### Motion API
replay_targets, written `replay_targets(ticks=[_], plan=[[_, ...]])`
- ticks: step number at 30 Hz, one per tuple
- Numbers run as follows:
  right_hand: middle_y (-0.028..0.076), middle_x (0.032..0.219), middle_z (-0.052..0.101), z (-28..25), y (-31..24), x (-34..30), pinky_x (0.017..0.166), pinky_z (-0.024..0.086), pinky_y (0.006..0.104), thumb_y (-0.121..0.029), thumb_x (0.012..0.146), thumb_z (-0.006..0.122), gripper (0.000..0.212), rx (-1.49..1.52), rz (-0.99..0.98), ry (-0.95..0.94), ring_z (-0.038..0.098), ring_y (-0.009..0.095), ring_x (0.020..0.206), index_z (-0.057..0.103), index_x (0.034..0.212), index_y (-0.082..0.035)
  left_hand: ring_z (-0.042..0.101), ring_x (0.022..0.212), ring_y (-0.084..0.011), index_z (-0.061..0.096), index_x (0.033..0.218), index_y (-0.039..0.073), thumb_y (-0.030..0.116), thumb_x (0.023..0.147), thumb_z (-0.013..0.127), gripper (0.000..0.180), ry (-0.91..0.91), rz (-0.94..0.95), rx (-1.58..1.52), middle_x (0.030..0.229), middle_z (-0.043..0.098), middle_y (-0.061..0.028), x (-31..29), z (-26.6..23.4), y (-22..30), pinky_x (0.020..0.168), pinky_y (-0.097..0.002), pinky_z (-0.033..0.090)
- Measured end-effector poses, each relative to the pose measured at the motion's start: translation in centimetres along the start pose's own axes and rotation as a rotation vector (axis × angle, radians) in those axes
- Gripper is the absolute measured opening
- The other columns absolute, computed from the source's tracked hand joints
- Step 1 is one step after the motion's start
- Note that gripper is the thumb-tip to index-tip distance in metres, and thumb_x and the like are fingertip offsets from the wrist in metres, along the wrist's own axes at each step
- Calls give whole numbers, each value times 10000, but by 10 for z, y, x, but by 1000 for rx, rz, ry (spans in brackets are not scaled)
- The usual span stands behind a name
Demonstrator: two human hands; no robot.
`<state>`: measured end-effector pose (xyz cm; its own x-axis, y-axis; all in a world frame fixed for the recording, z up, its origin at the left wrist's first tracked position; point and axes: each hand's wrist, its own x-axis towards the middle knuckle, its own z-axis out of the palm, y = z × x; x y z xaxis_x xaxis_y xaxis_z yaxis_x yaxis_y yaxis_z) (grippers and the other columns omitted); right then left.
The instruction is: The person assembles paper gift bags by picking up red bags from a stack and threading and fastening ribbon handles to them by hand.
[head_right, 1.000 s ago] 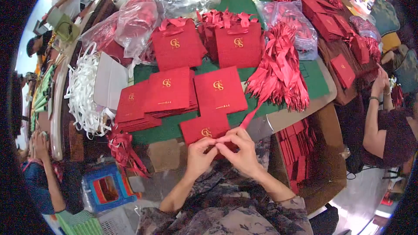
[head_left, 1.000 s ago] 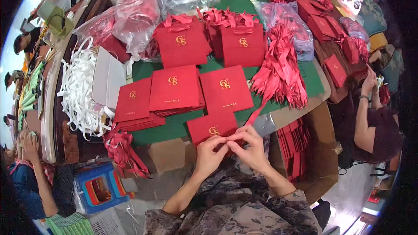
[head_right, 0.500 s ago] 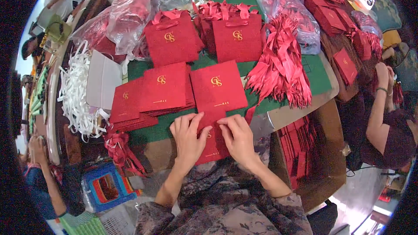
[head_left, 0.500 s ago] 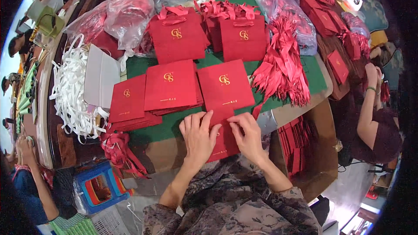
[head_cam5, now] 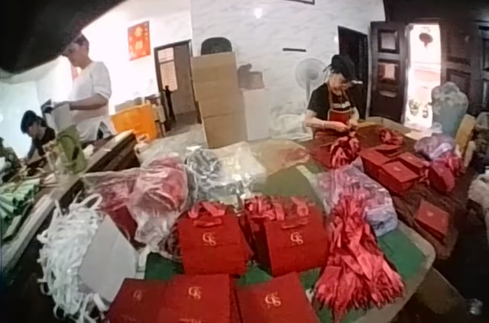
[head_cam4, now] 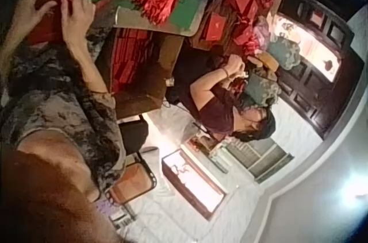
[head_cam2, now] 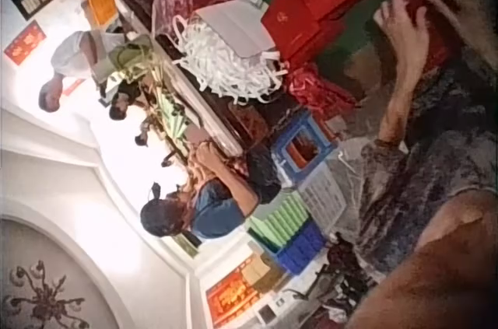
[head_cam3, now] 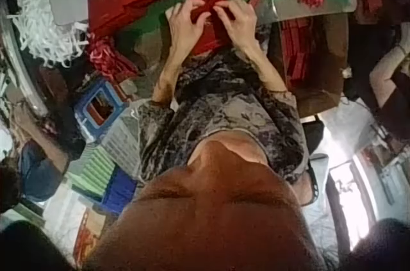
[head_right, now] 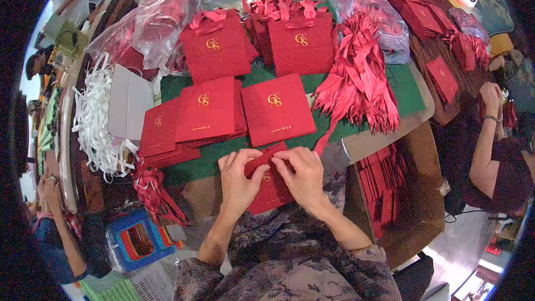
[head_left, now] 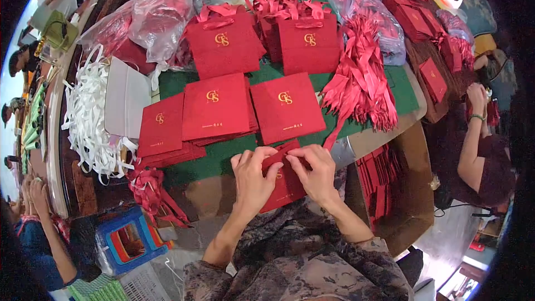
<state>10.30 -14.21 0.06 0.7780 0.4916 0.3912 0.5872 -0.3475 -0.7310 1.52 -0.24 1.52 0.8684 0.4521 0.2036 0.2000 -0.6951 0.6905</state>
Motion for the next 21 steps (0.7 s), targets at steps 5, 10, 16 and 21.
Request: replay_targets(ticks=[5,10,16,21], plan=[[91,809,666,-2,-13,1,675,472,372,-108,826,773,101,-52,41,-39,634,269,716,696,875,-66,601,892,-251,700,968,96,137,781,798,214,49,-12,7,914,690,-37,-6,3,7,880,-385,396],[99,797,656,2,-16,1,673,492,393,-112,827,760,103,-4,110,-44,634,278,709,685,870,-55,598,883,-240,707,946,100,97,775,787,188,135,54,29,941,703,-29,-10,8,7,863,-383,399],[116,803,661,-6,-17,9,661,506,399,-119,832,750,115,-44,88,-193,654,297,725,679,877,-41,596,853,-248,704,936,102,81,780,777,173,95,12,-14,925,704,-25,-16,5,2,852,-387,398],[125,802,664,-4,-18,7,660,515,401,-109,834,750,125,-69,-22,-186,664,310,735,680,908,-36,599,854,-254,692,944,99,98,796,768,166,116,40,9,913,700,-27,-21,1,1,851,-390,395]])
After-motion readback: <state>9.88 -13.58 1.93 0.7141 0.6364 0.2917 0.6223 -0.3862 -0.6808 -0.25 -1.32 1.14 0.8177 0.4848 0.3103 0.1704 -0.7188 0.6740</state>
